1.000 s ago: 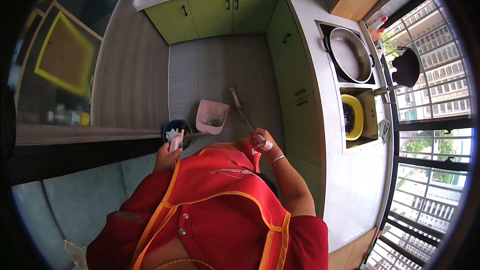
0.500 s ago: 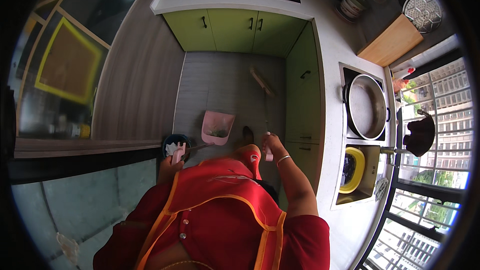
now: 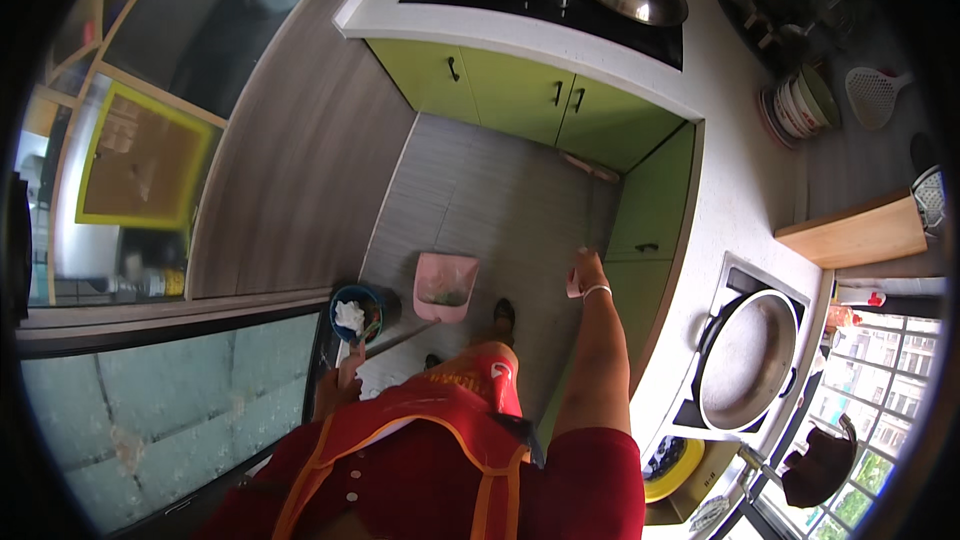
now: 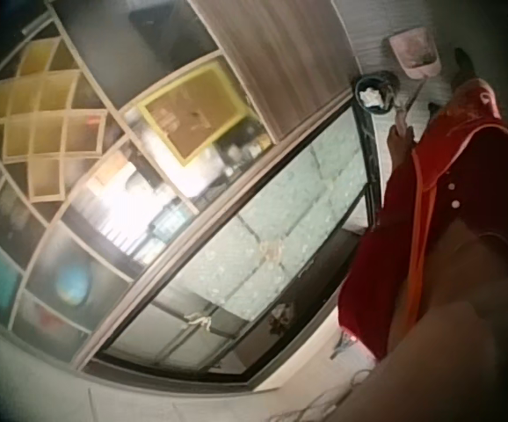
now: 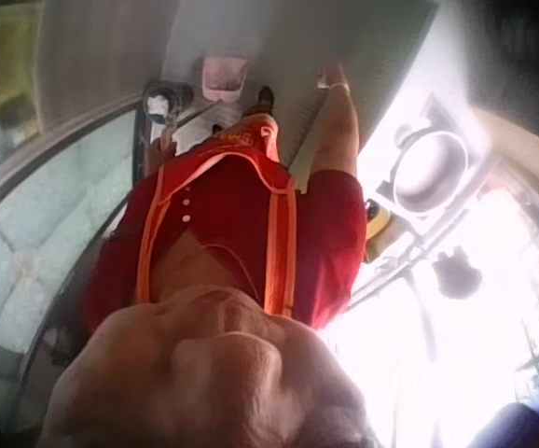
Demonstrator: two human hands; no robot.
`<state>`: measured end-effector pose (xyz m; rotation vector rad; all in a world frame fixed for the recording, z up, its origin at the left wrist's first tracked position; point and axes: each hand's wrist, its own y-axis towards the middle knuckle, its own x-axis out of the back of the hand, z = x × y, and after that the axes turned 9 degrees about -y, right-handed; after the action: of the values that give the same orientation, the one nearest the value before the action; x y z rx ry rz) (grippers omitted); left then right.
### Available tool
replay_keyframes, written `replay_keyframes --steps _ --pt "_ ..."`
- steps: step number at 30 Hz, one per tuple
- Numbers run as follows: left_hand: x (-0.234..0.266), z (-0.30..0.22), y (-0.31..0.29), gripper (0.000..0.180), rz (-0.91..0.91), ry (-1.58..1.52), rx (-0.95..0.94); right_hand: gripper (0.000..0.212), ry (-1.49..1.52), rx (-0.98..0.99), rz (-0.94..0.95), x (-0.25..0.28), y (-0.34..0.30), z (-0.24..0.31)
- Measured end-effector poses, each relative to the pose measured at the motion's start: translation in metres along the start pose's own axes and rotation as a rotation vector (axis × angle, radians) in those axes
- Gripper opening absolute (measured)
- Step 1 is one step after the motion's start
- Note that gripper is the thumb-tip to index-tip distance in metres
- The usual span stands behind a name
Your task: The person sweeps the bedroom floor using a broom and dustpan, moves to a shelf to handle small objects including a white packet, and then continues sweeping the kitchen floor where they also pick up debris by hand.
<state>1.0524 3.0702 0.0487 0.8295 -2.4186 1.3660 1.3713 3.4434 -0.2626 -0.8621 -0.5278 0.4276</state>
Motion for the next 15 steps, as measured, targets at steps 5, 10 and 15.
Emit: replay_keyframes --steps 5,10,15 --pt "-0.006 0.005 0.005 0.026 -0.035 -0.013 -0.033 0.016 -0.108 -0.108 -0.020 -0.036 -0.030 -0.024" --pt "0.004 0.025 0.006 0.027 0.013 -0.069 -0.105 0.027 -0.553 0.105 0.063 -0.068 -0.074 -0.152" --pt "0.023 0.060 0.006 0.031 0.081 -0.085 -0.165 0.034 -0.545 0.111 0.002 -0.120 -0.167 -0.227"
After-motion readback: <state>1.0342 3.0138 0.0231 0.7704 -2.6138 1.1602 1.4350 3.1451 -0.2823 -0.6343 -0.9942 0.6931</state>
